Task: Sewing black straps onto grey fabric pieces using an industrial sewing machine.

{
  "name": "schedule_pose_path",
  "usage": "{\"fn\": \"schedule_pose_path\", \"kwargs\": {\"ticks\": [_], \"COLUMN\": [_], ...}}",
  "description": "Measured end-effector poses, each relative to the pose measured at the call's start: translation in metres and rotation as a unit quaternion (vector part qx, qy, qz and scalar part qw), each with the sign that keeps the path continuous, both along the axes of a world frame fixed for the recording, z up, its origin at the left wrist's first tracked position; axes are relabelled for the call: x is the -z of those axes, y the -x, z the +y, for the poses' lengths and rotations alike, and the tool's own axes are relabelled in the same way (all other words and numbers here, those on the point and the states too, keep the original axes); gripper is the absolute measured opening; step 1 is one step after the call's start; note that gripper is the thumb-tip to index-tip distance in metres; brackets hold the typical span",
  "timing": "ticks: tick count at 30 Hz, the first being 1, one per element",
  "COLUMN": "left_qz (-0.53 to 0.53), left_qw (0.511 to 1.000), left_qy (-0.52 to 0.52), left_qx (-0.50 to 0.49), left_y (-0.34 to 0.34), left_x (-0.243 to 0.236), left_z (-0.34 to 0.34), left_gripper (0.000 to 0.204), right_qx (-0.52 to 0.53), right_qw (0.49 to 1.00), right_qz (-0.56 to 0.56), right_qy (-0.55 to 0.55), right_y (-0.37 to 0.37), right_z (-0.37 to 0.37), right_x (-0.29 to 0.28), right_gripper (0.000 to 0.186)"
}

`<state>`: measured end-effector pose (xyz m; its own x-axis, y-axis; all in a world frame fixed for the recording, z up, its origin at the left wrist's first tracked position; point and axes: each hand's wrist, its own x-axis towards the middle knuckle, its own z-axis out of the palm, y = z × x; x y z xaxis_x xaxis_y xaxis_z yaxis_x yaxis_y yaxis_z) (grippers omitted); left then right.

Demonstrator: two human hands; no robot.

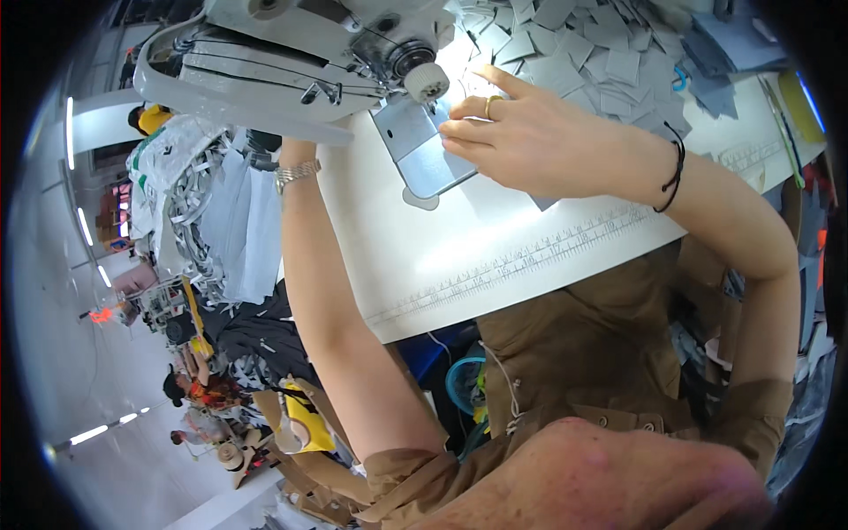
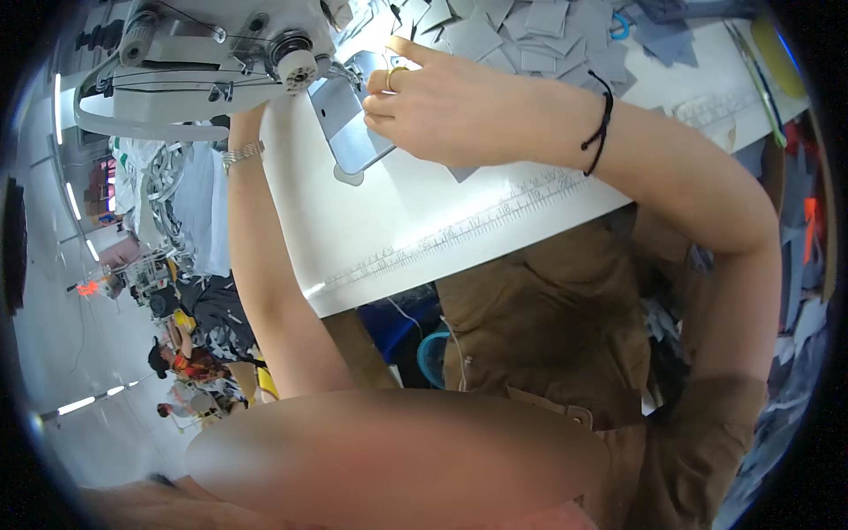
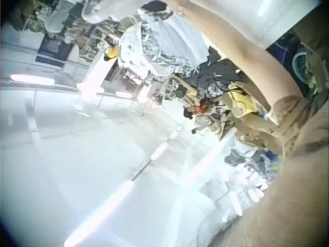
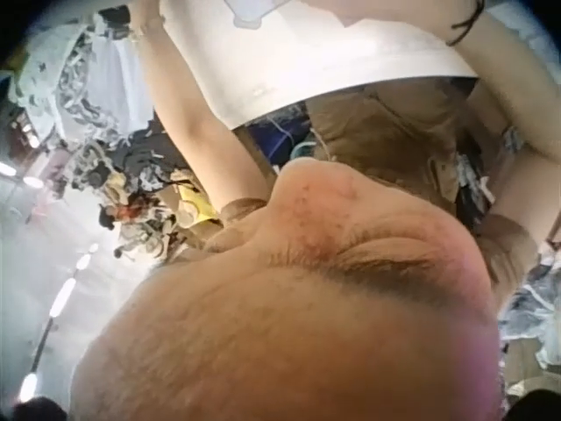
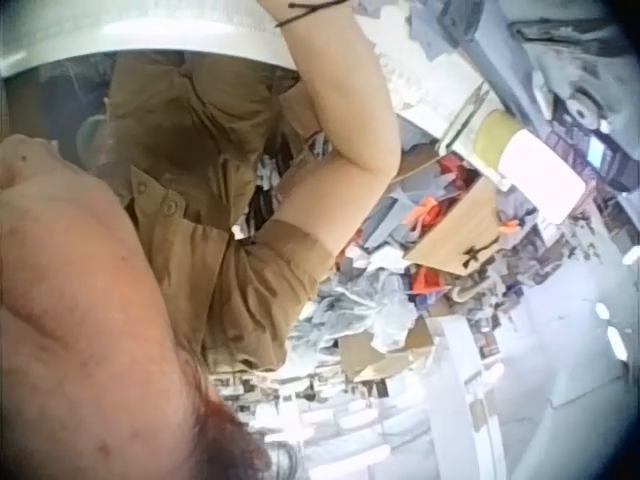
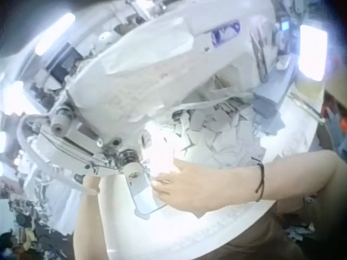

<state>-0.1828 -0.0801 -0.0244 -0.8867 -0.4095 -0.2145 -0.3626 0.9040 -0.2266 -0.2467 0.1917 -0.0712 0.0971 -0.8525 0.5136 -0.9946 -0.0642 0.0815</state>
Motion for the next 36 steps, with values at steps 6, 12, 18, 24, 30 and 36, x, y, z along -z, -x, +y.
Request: {"fn": "schedule_pose_path", "kwargs": {"ticks": [6,12,18,24,30,36], "left_qz": [0.21,0.423,0.44,0.38,0.414,0.417], "left_qw": [0.946,0.866,0.868,0.9,0.882,0.85], "left_qy": [-0.206,-0.095,-0.177,-0.136,-0.153,-0.144], "left_qx": [-0.136,0.251,0.145,0.163,0.164,0.288], "left_y": [-0.02,-0.056,-0.062,-0.063,-0.063,-0.066], "left_x": [0.017,0.035,0.046,0.052,0.045,0.02], "left_z": [-0.004,0.029,0.017,0.006,0.013,0.072], "left_gripper": [0.032,0.02,0.028,0.029,0.024,0.023], "right_qx": [-0.055,-0.125,-0.065,0.254,0.32,0.309], "right_qw": [0.995,0.986,0.987,0.957,0.941,0.944], "right_qz": [-0.024,0.014,0.133,0.125,0.083,-0.032], "right_qy": [0.076,0.112,0.066,0.07,0.067,0.111], "right_y": [0.007,-0.005,-0.017,0.058,0.099,0.114], "right_z": [0.005,0.008,0.083,0.201,0.223,0.23], "right_x": [-0.005,-0.014,-0.02,-0.054,-0.044,-0.04], "right_gripper": [0.011,0.003,0.006,0.029,0.024,0.017]}}
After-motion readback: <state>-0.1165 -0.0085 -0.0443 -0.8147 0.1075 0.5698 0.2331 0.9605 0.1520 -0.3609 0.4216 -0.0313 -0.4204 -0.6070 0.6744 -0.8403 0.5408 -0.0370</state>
